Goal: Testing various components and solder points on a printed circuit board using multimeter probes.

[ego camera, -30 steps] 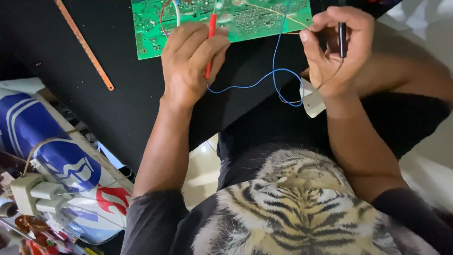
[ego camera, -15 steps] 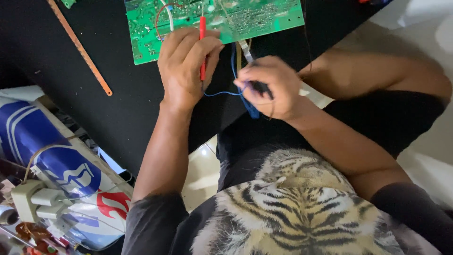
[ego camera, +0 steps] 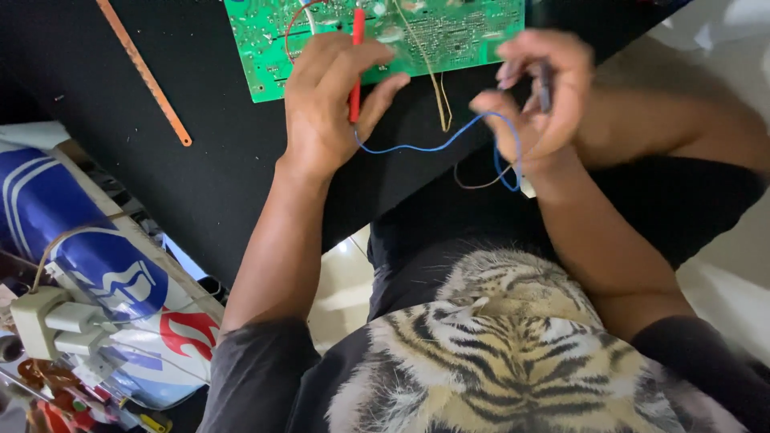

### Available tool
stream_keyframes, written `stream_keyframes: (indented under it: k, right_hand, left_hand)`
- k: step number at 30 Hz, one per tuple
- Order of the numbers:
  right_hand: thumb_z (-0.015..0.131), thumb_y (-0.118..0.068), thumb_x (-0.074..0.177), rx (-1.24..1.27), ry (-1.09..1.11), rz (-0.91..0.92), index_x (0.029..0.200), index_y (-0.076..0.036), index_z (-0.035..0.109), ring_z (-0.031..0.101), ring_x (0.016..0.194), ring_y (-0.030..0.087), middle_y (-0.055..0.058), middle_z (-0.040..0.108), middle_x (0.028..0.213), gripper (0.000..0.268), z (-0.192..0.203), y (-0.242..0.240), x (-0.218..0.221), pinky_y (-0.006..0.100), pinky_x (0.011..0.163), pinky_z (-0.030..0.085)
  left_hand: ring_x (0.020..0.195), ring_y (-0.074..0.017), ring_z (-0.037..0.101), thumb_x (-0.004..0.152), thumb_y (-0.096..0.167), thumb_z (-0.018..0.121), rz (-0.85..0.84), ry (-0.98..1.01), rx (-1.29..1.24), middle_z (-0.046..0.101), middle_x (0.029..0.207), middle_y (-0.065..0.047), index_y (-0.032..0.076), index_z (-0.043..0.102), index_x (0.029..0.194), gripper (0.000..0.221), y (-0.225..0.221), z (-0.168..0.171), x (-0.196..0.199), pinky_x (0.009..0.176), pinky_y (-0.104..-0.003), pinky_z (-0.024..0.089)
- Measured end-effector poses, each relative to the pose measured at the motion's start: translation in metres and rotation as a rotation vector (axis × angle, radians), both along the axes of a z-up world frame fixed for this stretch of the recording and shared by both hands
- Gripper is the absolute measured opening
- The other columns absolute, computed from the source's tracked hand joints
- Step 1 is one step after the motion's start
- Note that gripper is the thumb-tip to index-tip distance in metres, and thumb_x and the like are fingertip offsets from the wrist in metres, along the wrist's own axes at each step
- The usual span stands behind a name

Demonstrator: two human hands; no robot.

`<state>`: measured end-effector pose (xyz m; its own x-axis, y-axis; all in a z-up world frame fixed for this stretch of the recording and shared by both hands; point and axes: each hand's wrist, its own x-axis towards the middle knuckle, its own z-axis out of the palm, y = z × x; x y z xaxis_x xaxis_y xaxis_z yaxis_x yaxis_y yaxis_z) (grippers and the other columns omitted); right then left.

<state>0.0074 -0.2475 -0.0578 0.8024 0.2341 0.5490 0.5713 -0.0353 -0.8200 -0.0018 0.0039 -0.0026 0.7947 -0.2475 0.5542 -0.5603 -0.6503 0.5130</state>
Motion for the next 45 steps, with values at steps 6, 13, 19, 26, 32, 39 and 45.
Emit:
stream_keyframes:
  k: [6,13,19,26,32,39,45]
  right_hand:
    - [0.063,0.0,0.109,0.039,0.01,-0.344,0.131,-0.004,0.045,0.053,0.096,0.024,0.016,0.056,0.117,0.028,0.017,-0.017,0.013,0.032,0.088,0.041]
    - [0.063,0.018,0.106,-0.108,0.053,-0.328,0.135,-0.004,0.04,0.049,0.108,0.031,0.019,0.049,0.121,0.043,0.012,-0.033,0.007,0.042,0.104,0.044]
    - [0.079,0.016,0.101,-0.297,-0.228,-0.057,0.132,0.008,0.046,0.063,0.117,0.04,0.027,0.062,0.128,0.046,0.032,-0.016,0.016,0.049,0.107,0.053]
    - [0.073,0.015,0.107,-0.439,-0.086,-0.31,0.139,0.004,0.047,0.059,0.099,0.037,0.023,0.059,0.118,0.043,0.031,-0.024,0.013,0.045,0.094,0.05]
    - [0.069,0.021,0.102,-0.405,-0.052,-0.374,0.136,0.004,0.048,0.069,0.1,0.033,0.022,0.07,0.116,0.043,0.022,-0.026,0.022,0.039,0.092,0.054]
    - [0.069,0.028,0.092,-0.352,-0.042,-0.338,0.12,0.007,0.057,0.068,0.091,0.029,0.018,0.07,0.108,0.037,0.025,-0.021,0.031,0.037,0.087,0.054]
    - [0.071,0.027,0.098,-0.358,-0.096,-0.256,0.123,0.008,0.056,0.068,0.084,0.027,0.022,0.074,0.108,0.034,0.026,-0.019,0.034,0.036,0.079,0.056]
  left_hand:
    - [0.089,-0.0292,0.059,0.097,-0.001,0.08,0.025,0.024,-0.196,0.065,0.102,-0.013,0.002,0.065,0.115,0.024,-0.001,-0.004,-0.003,0.084,-0.041,0.051]
    - [0.106,-0.0316,0.064,0.102,0.007,0.074,-0.075,0.079,-0.205,0.071,0.114,-0.014,0.003,0.062,0.129,0.03,-0.001,-0.006,-0.005,0.098,-0.043,0.052]
    - [0.137,-0.0309,0.05,0.105,0.026,0.073,-0.365,0.151,-0.005,0.065,0.142,-0.008,0.004,0.066,0.133,0.036,-0.007,0.005,0.0,0.115,-0.049,0.037]
    - [0.104,-0.0304,0.059,0.099,0.026,0.079,-0.265,0.125,0.054,0.07,0.106,-0.014,0.003,0.072,0.121,0.032,-0.004,0.004,-0.001,0.099,-0.043,0.037]
    - [0.103,-0.028,0.062,0.092,0.009,0.085,-0.202,0.068,0.091,0.072,0.098,-0.007,0.005,0.069,0.117,0.03,-0.007,-0.001,0.001,0.097,-0.041,0.042]
    - [0.099,-0.0283,0.062,0.091,0.002,0.081,-0.173,0.057,0.056,0.071,0.096,-0.007,0.005,0.07,0.113,0.024,-0.009,-0.004,0.002,0.095,-0.04,0.043]
    - [0.101,-0.0284,0.061,0.088,-0.001,0.079,-0.166,0.078,0.028,0.071,0.099,-0.006,0.005,0.071,0.113,0.026,-0.009,-0.005,0.002,0.096,-0.04,0.043]
